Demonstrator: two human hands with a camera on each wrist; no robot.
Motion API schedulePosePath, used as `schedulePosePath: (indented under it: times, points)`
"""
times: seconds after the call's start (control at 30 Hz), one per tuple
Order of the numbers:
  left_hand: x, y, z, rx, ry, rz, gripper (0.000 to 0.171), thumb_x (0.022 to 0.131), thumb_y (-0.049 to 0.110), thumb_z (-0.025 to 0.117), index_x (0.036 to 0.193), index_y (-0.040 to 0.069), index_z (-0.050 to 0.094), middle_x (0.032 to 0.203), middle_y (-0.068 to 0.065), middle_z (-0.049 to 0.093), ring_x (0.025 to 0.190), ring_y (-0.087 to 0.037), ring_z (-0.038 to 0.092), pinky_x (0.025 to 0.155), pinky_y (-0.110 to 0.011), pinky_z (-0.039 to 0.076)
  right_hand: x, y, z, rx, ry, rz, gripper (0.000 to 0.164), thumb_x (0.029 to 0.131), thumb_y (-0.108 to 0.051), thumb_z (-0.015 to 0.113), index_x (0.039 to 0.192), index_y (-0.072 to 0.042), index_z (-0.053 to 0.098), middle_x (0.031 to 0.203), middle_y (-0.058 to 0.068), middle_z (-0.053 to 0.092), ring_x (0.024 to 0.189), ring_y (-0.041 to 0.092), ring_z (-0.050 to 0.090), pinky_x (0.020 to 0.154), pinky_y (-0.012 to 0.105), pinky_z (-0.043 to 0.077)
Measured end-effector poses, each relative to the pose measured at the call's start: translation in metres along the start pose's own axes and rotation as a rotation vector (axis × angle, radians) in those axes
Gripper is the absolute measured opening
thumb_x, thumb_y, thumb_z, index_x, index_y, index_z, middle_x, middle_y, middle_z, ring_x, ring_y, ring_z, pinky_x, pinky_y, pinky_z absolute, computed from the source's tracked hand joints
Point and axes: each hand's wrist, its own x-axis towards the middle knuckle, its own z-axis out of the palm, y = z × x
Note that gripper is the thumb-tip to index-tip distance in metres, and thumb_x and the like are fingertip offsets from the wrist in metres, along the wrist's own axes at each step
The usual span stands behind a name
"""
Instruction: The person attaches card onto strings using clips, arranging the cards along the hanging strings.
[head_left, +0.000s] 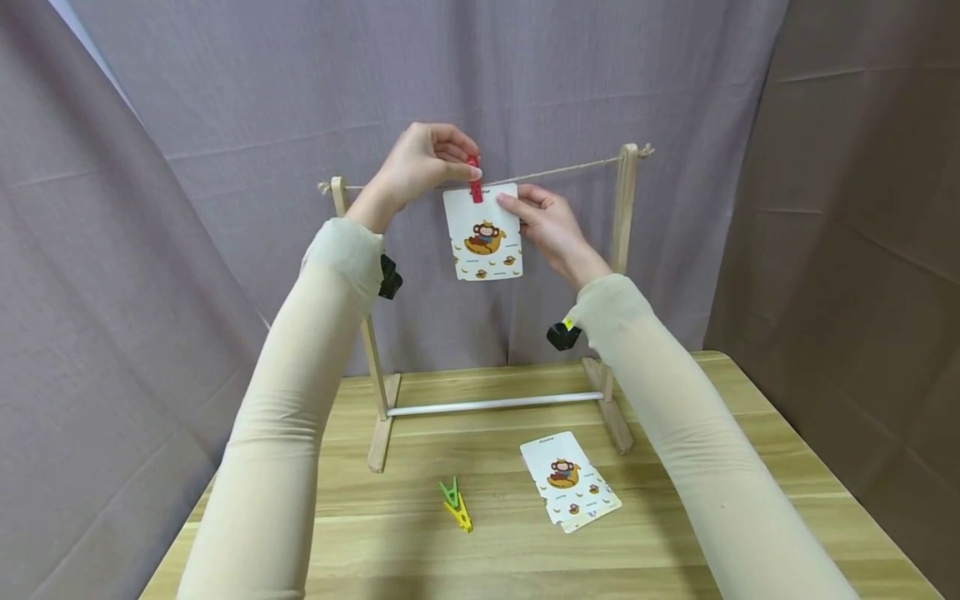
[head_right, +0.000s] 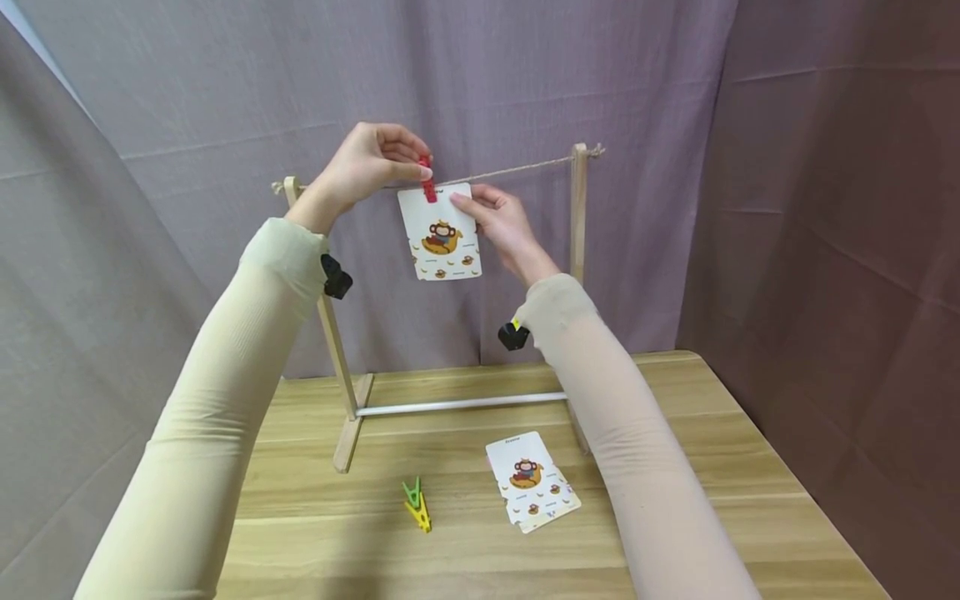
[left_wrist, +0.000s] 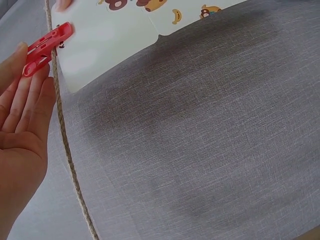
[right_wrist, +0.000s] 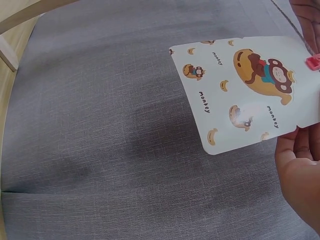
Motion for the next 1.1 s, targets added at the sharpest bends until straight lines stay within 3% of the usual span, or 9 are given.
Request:
schedulePosePath:
  times: [0.63,1.1]
  points:
    - [0.0004,0.0013,-0.0008,-0.047,0.005,-0.021,0.030,0.087,0.004,0.079,0.114,-0.002,0.067,0.102,-0.009,0.071,0.096,-0.018,0.067,0.089,-0.027,0.055,0.0026,-0.0022,0.0031,0.024,-0.012,-0.012,0.005,0.098,-0.009,0.067,0.101,-0.008,0.071,0.094,0.003,0.073,0.083,0.015,0.067,0.073,0.024,0.057]
    - [0.0003,0.0028,0.0007,0.039,0.015,-0.077,0.044,0.091,0.014,0.077,0.130,0.001,0.063,0.121,-0.009,0.069,0.108,-0.015,0.065,0.094,-0.025,0.052,0.0028,-0.0008,0.0042,-0.009,-0.014,-0.001,0.009,0.098,-0.013,0.067,0.105,-0.008,0.071,0.094,0.002,0.072,0.084,0.015,0.066,0.075,0.025,0.056]
